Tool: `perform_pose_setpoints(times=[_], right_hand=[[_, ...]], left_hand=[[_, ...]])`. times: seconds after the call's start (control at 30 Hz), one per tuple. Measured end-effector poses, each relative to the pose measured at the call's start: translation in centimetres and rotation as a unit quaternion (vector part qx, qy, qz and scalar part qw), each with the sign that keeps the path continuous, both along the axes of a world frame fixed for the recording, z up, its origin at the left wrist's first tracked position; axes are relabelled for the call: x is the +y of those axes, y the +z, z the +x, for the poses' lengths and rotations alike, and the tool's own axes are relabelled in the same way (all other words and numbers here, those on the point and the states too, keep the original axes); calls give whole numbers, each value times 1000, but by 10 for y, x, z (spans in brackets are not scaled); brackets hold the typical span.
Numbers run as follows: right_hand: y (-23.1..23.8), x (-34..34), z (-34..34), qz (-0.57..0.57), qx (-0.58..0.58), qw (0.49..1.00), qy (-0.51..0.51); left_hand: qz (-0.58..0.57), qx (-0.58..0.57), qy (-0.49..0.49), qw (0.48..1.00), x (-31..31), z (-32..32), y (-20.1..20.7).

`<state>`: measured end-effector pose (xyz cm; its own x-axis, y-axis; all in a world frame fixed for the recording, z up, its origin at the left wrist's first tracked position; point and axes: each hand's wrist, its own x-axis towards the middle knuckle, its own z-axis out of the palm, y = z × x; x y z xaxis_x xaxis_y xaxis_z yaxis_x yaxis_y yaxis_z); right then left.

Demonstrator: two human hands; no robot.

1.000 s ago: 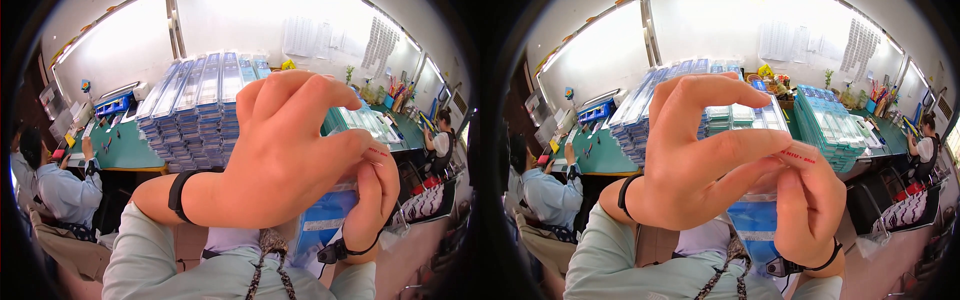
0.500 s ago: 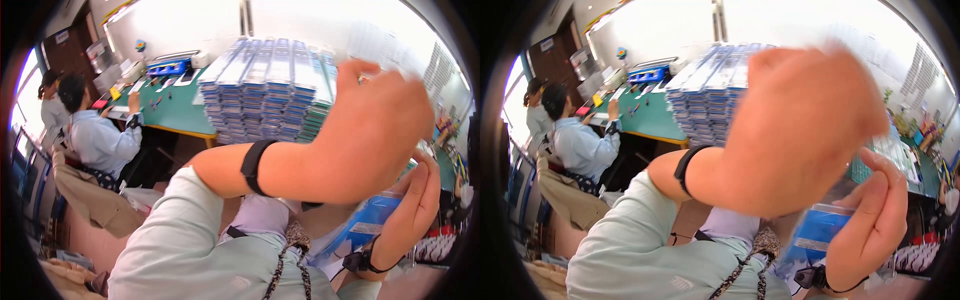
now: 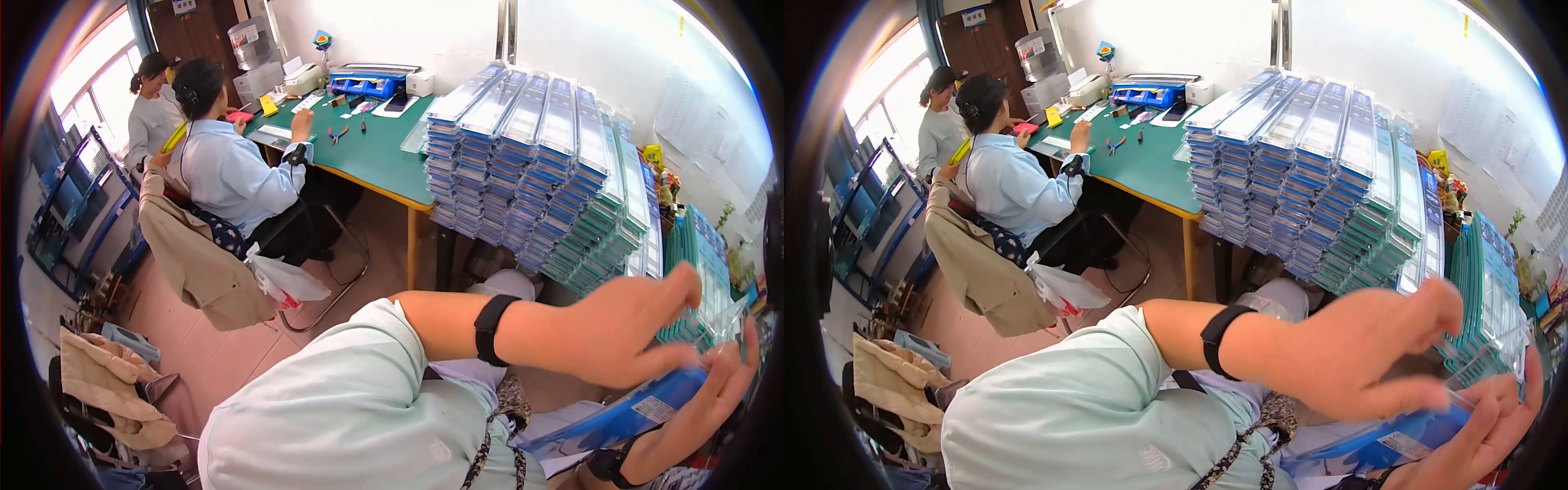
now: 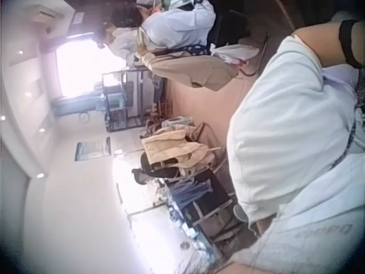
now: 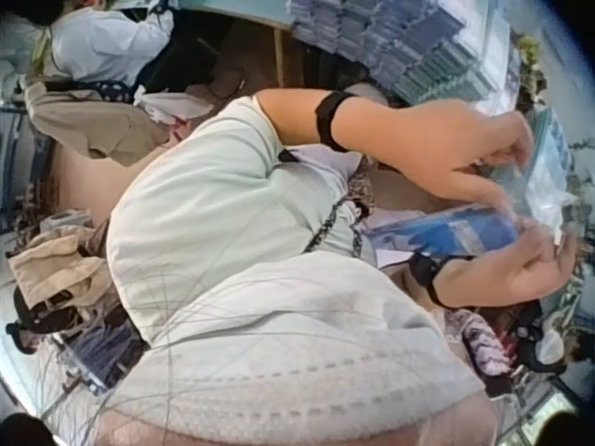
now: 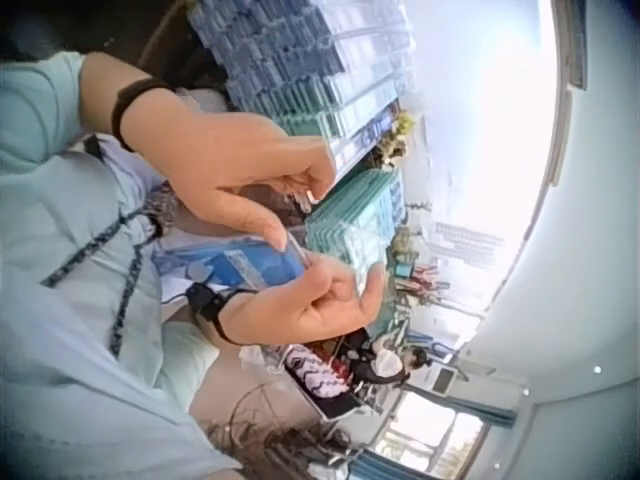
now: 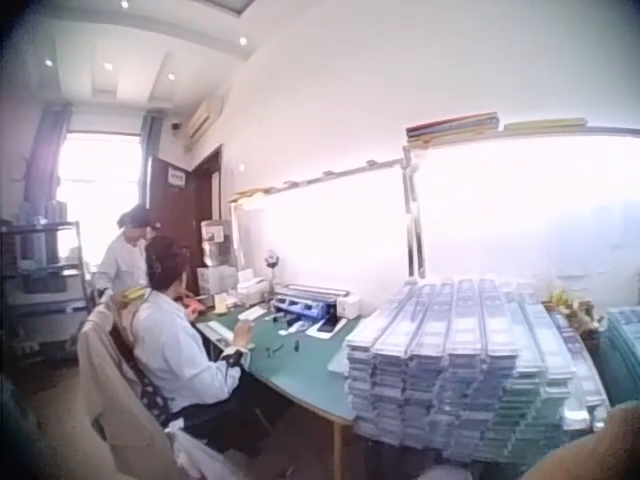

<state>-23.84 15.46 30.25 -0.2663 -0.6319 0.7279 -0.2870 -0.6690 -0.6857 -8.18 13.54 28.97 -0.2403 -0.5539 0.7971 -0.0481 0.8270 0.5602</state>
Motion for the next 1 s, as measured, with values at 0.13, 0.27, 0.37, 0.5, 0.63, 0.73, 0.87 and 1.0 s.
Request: perform_pose_setpoints(times=[0.13, 0.27, 0.37, 0.5, 0.63, 0.73, 0.87, 1.0], right_hand=[[-10, 4, -17, -10, 91, 993, 78], [-24, 3, -28, 43, 7, 988, 148], [-28, 4, -23, 56, -31, 989, 135], [-21, 5, -17, 36, 68, 989, 129], [-17, 1, -25, -22, 81, 981, 175], [-20, -2, -26, -32, 38, 975, 217], [-36, -17, -50, -155, 168, 950, 212], [-39, -12, -32, -58, -100, 879, 463]], left_hand=[[20, -6, -34, 999, -2, -9, -9], [93, 43, -135, 986, 0, -8, -2], [178, 89, -214, 956, 3, -9, 2], [184, 190, -263, 928, 0, -18, -7], [202, 229, -306, 902, 1, -24, -10], [186, 222, -302, 908, 0, -27, -15], [167, 226, -325, 903, -1, -26, -18], [60, 165, -270, 947, -6, -22, -19]])
